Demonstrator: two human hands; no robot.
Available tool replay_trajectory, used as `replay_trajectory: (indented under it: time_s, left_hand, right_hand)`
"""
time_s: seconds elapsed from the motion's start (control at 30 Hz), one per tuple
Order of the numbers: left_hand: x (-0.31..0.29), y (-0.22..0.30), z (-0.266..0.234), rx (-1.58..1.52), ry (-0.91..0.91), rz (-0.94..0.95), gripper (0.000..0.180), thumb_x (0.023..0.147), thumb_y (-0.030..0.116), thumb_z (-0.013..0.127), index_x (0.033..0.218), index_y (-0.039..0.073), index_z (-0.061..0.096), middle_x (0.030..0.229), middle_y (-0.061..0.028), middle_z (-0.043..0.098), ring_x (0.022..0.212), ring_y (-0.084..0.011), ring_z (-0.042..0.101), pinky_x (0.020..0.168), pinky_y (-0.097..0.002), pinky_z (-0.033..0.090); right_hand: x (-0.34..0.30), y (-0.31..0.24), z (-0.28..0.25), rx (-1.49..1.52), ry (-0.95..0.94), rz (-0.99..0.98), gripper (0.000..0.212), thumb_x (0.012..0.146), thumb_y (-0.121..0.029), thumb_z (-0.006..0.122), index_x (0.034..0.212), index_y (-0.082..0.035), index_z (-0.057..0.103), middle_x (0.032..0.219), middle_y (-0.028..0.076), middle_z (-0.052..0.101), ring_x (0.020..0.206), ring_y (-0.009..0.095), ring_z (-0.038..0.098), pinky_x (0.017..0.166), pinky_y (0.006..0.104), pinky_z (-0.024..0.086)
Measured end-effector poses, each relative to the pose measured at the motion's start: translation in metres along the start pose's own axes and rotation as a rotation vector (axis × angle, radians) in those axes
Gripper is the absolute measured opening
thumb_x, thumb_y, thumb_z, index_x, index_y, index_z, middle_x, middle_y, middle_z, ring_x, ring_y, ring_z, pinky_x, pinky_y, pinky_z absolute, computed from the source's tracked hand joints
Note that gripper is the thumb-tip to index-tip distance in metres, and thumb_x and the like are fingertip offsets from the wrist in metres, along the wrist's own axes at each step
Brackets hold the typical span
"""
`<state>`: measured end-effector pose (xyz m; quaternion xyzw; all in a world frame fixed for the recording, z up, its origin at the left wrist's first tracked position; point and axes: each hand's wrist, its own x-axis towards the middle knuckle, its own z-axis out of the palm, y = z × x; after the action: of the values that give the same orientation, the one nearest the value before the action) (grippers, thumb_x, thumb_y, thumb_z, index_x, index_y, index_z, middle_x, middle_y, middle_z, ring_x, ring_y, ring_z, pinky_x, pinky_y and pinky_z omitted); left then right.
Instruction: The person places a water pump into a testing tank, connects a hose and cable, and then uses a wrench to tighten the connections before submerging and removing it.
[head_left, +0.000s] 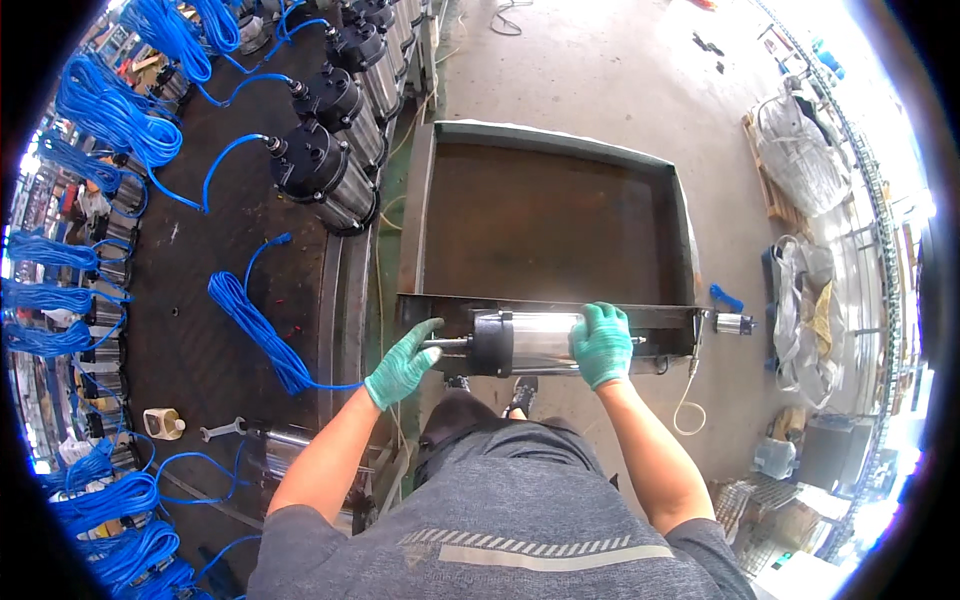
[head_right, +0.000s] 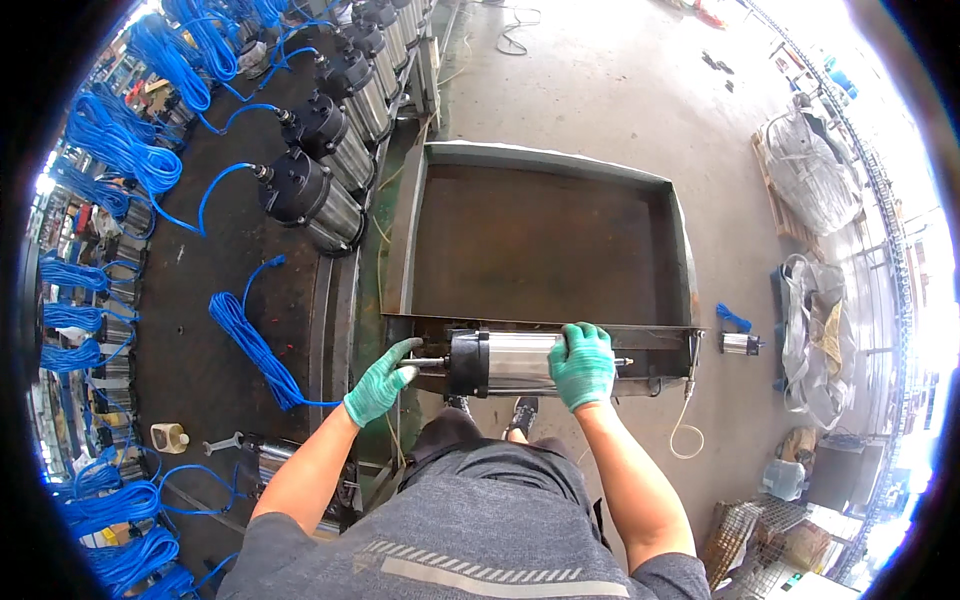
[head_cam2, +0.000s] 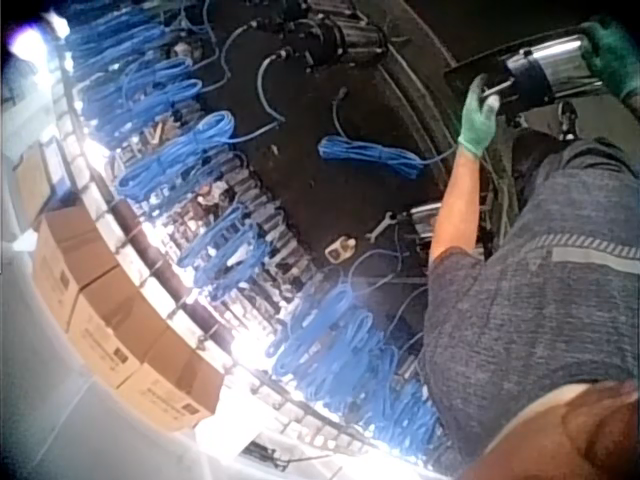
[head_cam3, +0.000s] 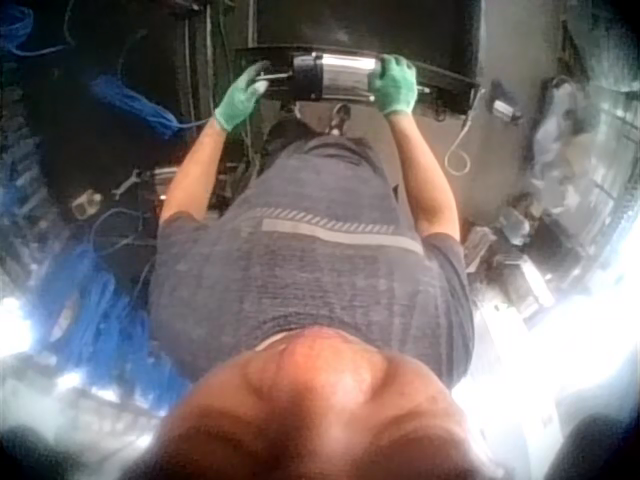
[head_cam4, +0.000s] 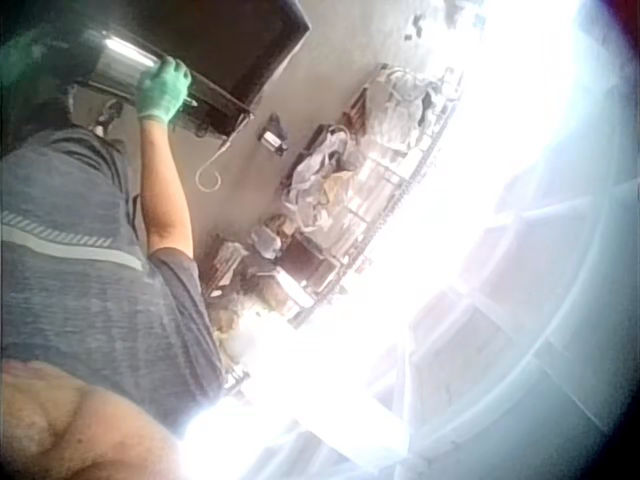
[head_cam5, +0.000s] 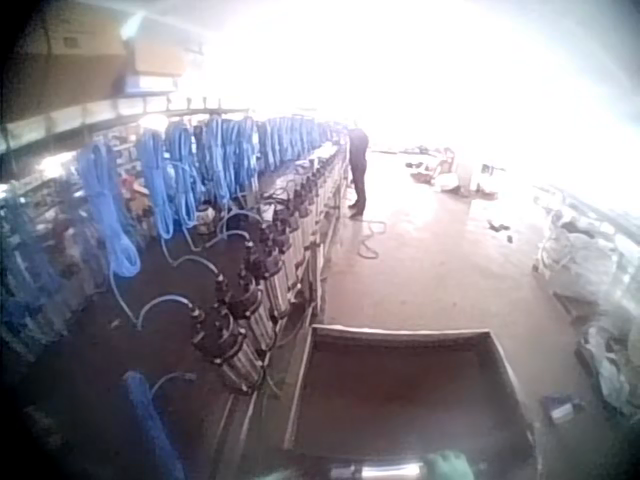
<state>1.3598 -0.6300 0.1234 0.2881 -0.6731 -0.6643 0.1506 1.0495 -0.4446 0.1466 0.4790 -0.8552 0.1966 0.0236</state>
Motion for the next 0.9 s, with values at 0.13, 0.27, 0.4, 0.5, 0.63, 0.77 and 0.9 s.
replay_trajectory:
  time_s: [0.13, 0.27, 0.4, 0.5, 0.63, 0.77, 0.9]
  left_hand:
    - [0.003, 0.002, -0.007, 0.262, -0.061, -0.087, 0.061, 0.094, 0.018, 0.068, 0.147, 0.000, 0.044, 0.127, -0.0144, 0.059, 0.109, -0.0159, 0.055, 0.100, -0.0324, 0.044]
    - [0.009, 0.007, -0.007, 0.278, -0.085, -0.222, 0.051, 0.094, 0.018, 0.068, 0.139, 0.001, 0.051, 0.111, -0.0120, 0.065, 0.098, -0.0094, 0.054, 0.093, -0.0280, 0.046]
    - [0.004, 0.006, -0.002, -0.138, -0.125, -0.168, 0.049, 0.101, 0.016, 0.061, 0.148, 0.009, 0.048, 0.109, -0.0027, 0.067, 0.097, -0.0084, 0.058, 0.086, -0.0266, 0.051]
    - [0.001, 0.004, -0.008, -0.220, -0.170, -0.153, 0.059, 0.102, 0.027, 0.062, 0.154, 0.010, 0.041, 0.117, 0.0007, 0.057, 0.097, -0.0073, 0.051, 0.089, -0.0250, 0.046]
    - [0.006, 0.004, -0.013, -0.072, -0.162, -0.108, 0.058, 0.097, 0.020, 0.067, 0.148, 0.005, 0.044, 0.121, -0.0048, 0.059, 0.096, -0.0099, 0.052, 0.088, -0.0303, 0.048]
    - [0.011, 0.007, -0.010, 0.367, -0.105, -0.149, 0.037, 0.087, 0.014, 0.075, 0.119, 0.003, 0.060, 0.097, -0.0137, 0.068, 0.087, -0.0176, 0.064, 0.077, -0.0359, 0.052]
    - [0.010, 0.004, 0.008, 0.568, 0.136, -0.116, 0.021, 0.085, 0.015, 0.077, 0.098, 0.004, 0.066, 0.079, -0.0164, 0.066, 0.070, -0.0209, 0.065, 0.067, -0.0353, 0.052]
  right_hand:
    - [0.000, -0.001, 0.000, 0.002, -0.033, 0.022, 0.021, 0.084, -0.019, 0.063, 0.102, -0.009, 0.066, 0.111, 0.016, 0.065, 0.105, 0.040, 0.058, 0.092, 0.0486, 0.049]
    - [0.001, -0.003, -0.002, 0.000, -0.029, 0.017, 0.022, 0.085, -0.020, 0.063, 0.103, -0.008, 0.067, 0.111, 0.016, 0.065, 0.106, 0.039, 0.058, 0.093, 0.0482, 0.049]
    - [0.002, -0.003, -0.003, -0.018, -0.054, 0.039, 0.024, 0.086, -0.021, 0.064, 0.105, -0.007, 0.069, 0.113, 0.016, 0.066, 0.108, 0.038, 0.059, 0.096, 0.0473, 0.049]
    - [0.001, -0.003, -0.002, -0.006, -0.018, 0.013, 0.023, 0.084, -0.020, 0.064, 0.104, -0.008, 0.068, 0.111, 0.016, 0.065, 0.106, 0.039, 0.059, 0.093, 0.0481, 0.049]
    - [0.000, -0.003, -0.001, -0.018, -0.042, 0.027, 0.023, 0.083, -0.019, 0.064, 0.104, -0.009, 0.067, 0.111, 0.016, 0.065, 0.105, 0.040, 0.059, 0.091, 0.0486, 0.050]
    - [0.000, -0.003, 0.000, -0.007, -0.020, 0.014, 0.023, 0.084, -0.019, 0.064, 0.104, -0.009, 0.067, 0.111, 0.016, 0.065, 0.105, 0.039, 0.058, 0.091, 0.0488, 0.050]
    - [0.001, -0.003, 0.000, -0.017, -0.014, 0.019, 0.022, 0.085, -0.020, 0.064, 0.103, -0.008, 0.069, 0.110, 0.015, 0.066, 0.105, 0.038, 0.059, 0.093, 0.0482, 0.050]
